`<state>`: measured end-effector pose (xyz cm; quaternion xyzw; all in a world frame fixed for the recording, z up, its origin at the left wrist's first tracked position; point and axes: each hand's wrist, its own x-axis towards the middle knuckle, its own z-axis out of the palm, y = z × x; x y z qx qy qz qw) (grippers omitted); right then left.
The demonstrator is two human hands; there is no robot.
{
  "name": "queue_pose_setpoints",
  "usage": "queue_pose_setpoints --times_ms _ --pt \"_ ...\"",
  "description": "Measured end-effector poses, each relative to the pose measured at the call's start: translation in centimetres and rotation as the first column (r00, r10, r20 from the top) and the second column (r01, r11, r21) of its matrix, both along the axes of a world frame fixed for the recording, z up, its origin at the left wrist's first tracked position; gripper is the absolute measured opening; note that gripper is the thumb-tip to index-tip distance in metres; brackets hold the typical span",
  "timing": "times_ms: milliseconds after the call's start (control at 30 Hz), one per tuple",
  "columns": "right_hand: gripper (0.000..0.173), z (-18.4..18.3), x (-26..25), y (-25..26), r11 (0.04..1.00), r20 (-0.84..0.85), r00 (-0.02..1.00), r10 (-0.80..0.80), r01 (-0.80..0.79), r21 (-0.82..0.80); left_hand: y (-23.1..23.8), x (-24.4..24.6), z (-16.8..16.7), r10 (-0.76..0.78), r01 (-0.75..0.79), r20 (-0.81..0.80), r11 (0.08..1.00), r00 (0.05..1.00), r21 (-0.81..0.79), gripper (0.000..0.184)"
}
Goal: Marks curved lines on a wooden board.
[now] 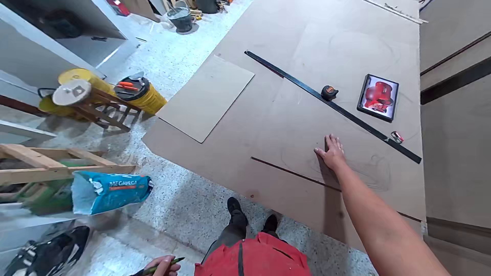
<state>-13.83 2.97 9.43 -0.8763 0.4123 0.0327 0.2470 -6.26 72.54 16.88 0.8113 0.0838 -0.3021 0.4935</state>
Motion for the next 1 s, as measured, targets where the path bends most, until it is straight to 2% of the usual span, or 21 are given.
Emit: queue_pose_setpoints --times_ms 67,200,367,533,667,767,833,867,933,1000 --pt "0.088 -0.1 0.0 0.0 1.000 0.000 1.000 0.000 0.000 -0.001 -0.8 -0.5 0.7 0.007 -0.007 0.011 1.000 1.000 -0.009 0.021" --pt "0.089 -0.8 -0.2 -0.2 1.000 0.021 1.000 0.003 -0.002 -0.007 -1.0 -0.8 1.1 -0.018 0.017 0.037 1.000 0.999 0.008 0.013" --pt "0.088 -1.2 -0.3 0.0 1.000 0.043 0.999 -0.009 0.009 -0.019 -1.8 0.0 1.4 -0.076 0.073 0.024 0.993 0.997 0.092 0.011" --pt "0.088 -2.7 -0.1 1.1 0.976 -0.019 1.000 0.004 -0.008 -0.219 -2.9 3.3 2.1 -0.111 0.110 0.006 0.994 0.994 0.007 0.017" --pt "0.085 -3.7 0.3 1.4 0.953 -0.012 1.000 -0.016 0.012 -0.304 -4.7 8.7 1.9 -0.187 0.188 0.020 0.979 0.982 -0.076 0.021" --pt "0.079 -3.1 0.0 1.2 0.970 0.067 0.996 -0.056 0.070 -0.235 -9.1 13.9 0.6 -0.268 0.279 0.091 0.947 0.959 -0.158 0.019" --pt "0.058 -1.2 1.0 0.8 0.969 0.173 0.968 -0.180 0.205 -0.135 -13.5 17.7 -1.3 -0.336 0.360 0.138 0.904 0.932 -0.230 0.018" --pt "0.049 0.0 2.5 0.5 0.952 0.221 0.937 -0.270 0.294 -0.083 -16.1 19.4 -2.5 -0.368 0.399 0.157 0.878 0.916 -0.266 0.019" --pt "0.041 1.4 6.7 -0.7 0.909 0.336 0.851 -0.403 0.414 0.042 -21.6 22.1 -5.0 -0.429 0.466 0.182 0.824 0.885 -0.322 0.022" --pt "0.038 0.9 12.3 -2.5 0.898 0.494 0.752 -0.436 0.400 0.183 -27.3 24.1 -7.2 -0.459 0.502 0.203 0.773 0.865 -0.388 0.024"
